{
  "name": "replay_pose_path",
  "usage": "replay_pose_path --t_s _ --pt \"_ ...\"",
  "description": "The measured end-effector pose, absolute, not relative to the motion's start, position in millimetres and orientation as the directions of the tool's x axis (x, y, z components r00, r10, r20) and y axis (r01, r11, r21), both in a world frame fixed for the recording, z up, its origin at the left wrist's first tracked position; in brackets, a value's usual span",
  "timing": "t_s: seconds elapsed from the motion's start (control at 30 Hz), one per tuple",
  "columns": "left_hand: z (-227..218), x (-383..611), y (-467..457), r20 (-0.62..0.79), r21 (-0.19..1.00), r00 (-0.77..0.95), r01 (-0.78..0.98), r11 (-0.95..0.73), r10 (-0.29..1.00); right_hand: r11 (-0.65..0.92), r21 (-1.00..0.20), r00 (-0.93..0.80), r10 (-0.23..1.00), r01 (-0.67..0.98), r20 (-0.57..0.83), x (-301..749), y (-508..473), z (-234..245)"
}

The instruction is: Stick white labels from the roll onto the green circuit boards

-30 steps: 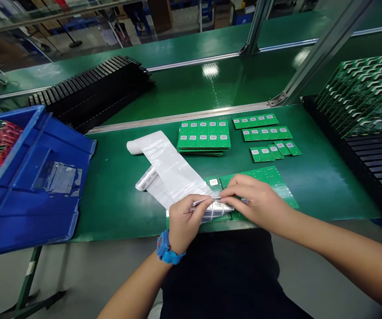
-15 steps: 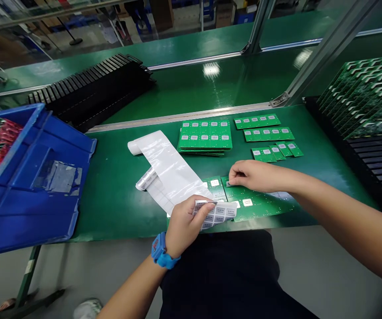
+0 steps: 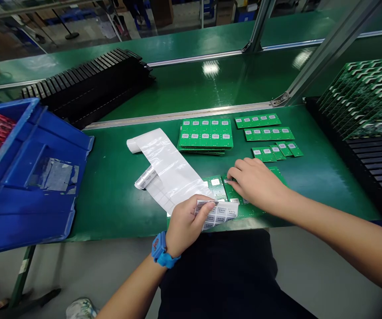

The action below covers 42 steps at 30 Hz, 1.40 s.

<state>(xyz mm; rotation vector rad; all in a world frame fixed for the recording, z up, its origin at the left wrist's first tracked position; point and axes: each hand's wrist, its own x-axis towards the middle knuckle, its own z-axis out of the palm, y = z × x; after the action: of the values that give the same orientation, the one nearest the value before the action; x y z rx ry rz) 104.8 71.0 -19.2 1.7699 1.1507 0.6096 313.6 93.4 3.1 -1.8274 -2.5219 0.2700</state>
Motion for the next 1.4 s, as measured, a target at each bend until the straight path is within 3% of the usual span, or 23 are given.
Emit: replay_pose_path --t_s 0.03,0.1,0.23,0.33,0.6,0.73,0.87,0.9,0.97,1.07,1.13,1.4 --pt "-18.9 104.4 70.9 -0.073 0.886 0.453 0.438 -0.151 0.888 0.299 -0.115 -0.305 0.952 0.947 -0.037 314.8 90.5 3.2" --pt "-17.4 103.3 70.9 -0.087 0.898 0.477 0.418 -0.139 0.875 0.265 -0.198 -0.272 0.962 0.944 -0.006 322.0 89.5 4.1" --pt "-11.9 100.3 71.3 -0.124 0.917 0.513 0.387 -0.100 0.849 0.128 -0.543 -0.303 0.921 0.830 -0.245 344.2 101.1 5.8" --pt "-8.8 99.1 71.5 -0.141 0.919 0.535 0.384 -0.090 0.833 0.062 -0.613 -0.340 0.873 0.788 -0.350 352.7 108.3 5.3" --pt "-15.5 100.8 72.1 -0.120 0.868 0.479 0.475 -0.142 0.869 0.085 -0.599 -0.316 0.902 0.796 -0.293 347.8 105.9 -3.3" --pt "-16.6 101.0 72.6 -0.104 0.862 0.457 0.485 -0.149 0.883 0.207 -0.508 -0.320 0.936 0.836 -0.144 342.9 95.7 -10.3" --pt "-15.3 100.9 72.6 -0.116 0.879 0.462 0.460 -0.126 0.879 0.331 -0.324 -0.320 0.943 0.886 0.087 331.7 77.6 -6.7" --pt "-14.8 101.0 72.5 -0.120 0.883 0.467 0.454 -0.121 0.876 0.340 -0.311 -0.304 0.939 0.888 0.159 327.1 73.6 -3.3" --pt "-14.0 101.3 72.5 -0.126 0.889 0.471 0.445 -0.112 0.873 0.357 -0.406 -0.285 0.931 0.841 0.228 315.6 68.2 5.3" --pt "-13.8 101.4 72.2 -0.120 0.891 0.468 0.439 -0.113 0.876 0.308 -0.695 -0.316 0.941 0.650 0.121 295.1 67.0 16.9" --pt "-14.7 100.8 71.7 -0.103 0.884 0.465 0.448 -0.133 0.879 0.201 -0.817 -0.313 0.950 0.541 0.026 283.2 68.9 21.0" --pt "-19.9 96.3 69.6 -0.031 0.826 0.440 0.516 -0.225 0.897 -0.177 -0.929 -0.285 0.918 0.325 -0.275 288.2 75.7 28.0"
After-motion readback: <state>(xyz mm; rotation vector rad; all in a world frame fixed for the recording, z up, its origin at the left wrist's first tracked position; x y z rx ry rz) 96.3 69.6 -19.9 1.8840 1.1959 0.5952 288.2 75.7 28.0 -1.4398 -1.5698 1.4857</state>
